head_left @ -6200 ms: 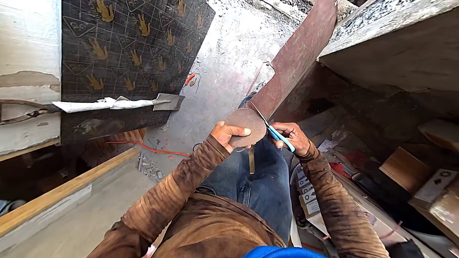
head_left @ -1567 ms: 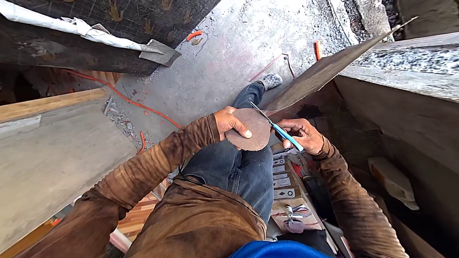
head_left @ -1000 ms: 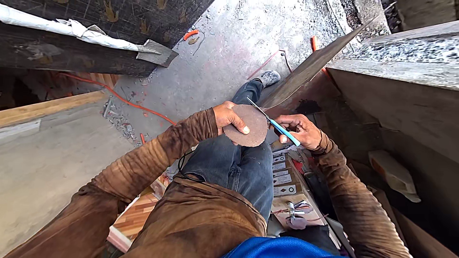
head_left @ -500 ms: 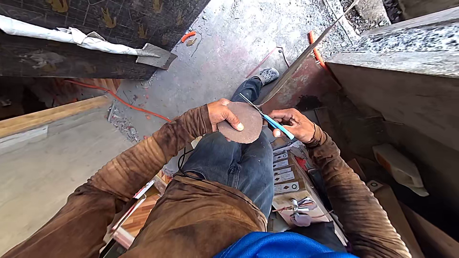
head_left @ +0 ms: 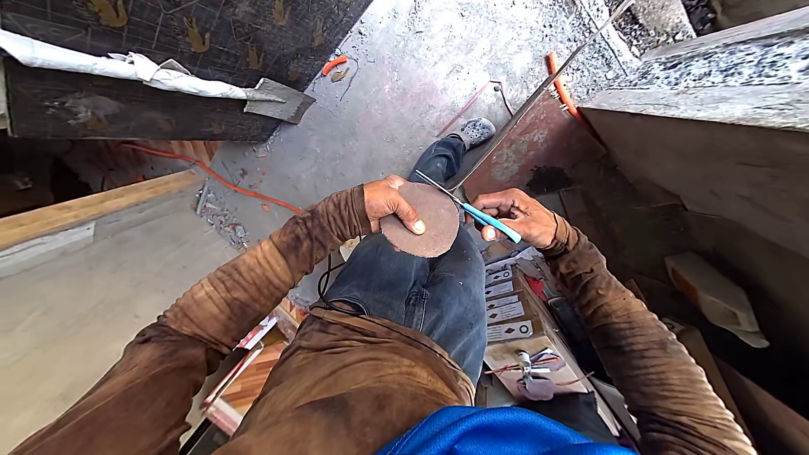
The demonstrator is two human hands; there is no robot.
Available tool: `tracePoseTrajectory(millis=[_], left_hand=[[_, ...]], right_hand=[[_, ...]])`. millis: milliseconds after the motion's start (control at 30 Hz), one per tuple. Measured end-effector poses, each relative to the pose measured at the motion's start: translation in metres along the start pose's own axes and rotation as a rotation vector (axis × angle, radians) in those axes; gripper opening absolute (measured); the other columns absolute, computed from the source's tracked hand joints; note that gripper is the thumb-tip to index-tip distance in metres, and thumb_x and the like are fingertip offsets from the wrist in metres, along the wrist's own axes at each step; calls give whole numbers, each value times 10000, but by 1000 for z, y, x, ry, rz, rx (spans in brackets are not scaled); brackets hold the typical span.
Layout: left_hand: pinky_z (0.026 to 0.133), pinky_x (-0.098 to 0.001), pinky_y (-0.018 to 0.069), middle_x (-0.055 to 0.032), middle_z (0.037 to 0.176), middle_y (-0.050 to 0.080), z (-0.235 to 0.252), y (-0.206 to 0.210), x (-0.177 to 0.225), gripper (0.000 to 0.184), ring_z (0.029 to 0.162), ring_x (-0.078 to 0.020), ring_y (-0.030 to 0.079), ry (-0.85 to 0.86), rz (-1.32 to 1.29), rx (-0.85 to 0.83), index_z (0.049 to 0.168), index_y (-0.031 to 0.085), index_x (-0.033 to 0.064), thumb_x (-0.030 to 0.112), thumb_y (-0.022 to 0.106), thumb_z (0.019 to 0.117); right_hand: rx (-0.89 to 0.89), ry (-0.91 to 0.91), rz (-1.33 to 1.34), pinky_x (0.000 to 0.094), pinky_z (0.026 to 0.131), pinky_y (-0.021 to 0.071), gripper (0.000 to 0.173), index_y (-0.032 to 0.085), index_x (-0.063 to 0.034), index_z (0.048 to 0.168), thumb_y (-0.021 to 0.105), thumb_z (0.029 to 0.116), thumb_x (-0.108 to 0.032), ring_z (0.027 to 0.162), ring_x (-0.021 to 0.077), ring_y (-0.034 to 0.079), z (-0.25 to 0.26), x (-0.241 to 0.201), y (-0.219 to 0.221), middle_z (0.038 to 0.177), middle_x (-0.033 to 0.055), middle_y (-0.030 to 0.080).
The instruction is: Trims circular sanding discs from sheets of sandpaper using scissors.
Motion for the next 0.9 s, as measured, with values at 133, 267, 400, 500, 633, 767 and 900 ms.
tracePoseTrajectory(millis=[133, 267, 400, 500, 633, 767, 900], left_hand=[[541, -336, 610, -133, 803, 741, 2, -4, -4, 285, 651, -201, 730, 0, 17, 38, 966, 655, 22, -118, 672, 717], [631, -351, 633, -124, 842, 757, 7, -3, -5, 277, 719, -198, 746, -18, 27, -51, 947, 679, 35, -127, 681, 722], [583, -347, 622, -115, 813, 752, 4, -10, -4, 273, 678, -197, 737, 1, 16, -38, 936, 664, 45, -121, 678, 720], [592, -319, 617, -79, 802, 751, 1, -9, -9, 260, 681, -152, 730, 16, 57, -69, 909, 681, 64, -106, 664, 713], [631, -277, 611, -42, 773, 746, 2, 1, -23, 212, 682, -102, 718, 34, 192, -151, 846, 683, 82, -81, 690, 710], [729, -291, 626, -48, 854, 758, -1, 1, -16, 253, 766, -111, 729, 150, 276, -95, 958, 703, 41, -78, 776, 746], [825, -330, 634, -88, 937, 767, 2, -5, -4, 297, 855, -141, 742, 370, 214, 57, 1067, 708, -18, -58, 792, 785]], right_hand=[[-51, 107, -79, 142, 534, 439, 523, 707, -77, 1094, 736, 884, -556, 599, -24, 546, -1, 7, 3, 698, -87, 610], [-122, 136, -48, 183, 587, 501, 574, 681, -101, 1017, 654, 894, -661, 656, 20, 623, 9, 5, 10, 719, -55, 659], [-101, 90, 24, 183, 544, 478, 507, 699, -103, 951, 680, 903, -607, 606, 26, 597, 17, 7, 7, 691, -52, 638], [-72, 44, 117, 138, 501, 482, 344, 729, -92, 978, 740, 932, -433, 558, -17, 590, 16, 13, 7, 685, -88, 656], [1, 71, 179, 200, 594, 533, 431, 707, -86, 1060, 735, 918, -492, 618, 40, 628, 10, 25, 4, 714, -48, 668], [111, 67, 141, 219, 584, 532, 690, 666, -81, 1253, 624, 910, -678, 673, 87, 661, -5, 23, -16, 867, 35, 745], [156, 97, 243, 390, 758, 635, 865, 601, -94, 1341, 598, 836, -797, 1019, 228, 714, -12, 29, -4, 1132, 87, 719]])
Point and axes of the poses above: each hand's wrist, its own z-axis towards the middle knuckle, its own y-axis out of the palm, x = y × z, the point moved 8 cm from there along z, towards the middle knuckle
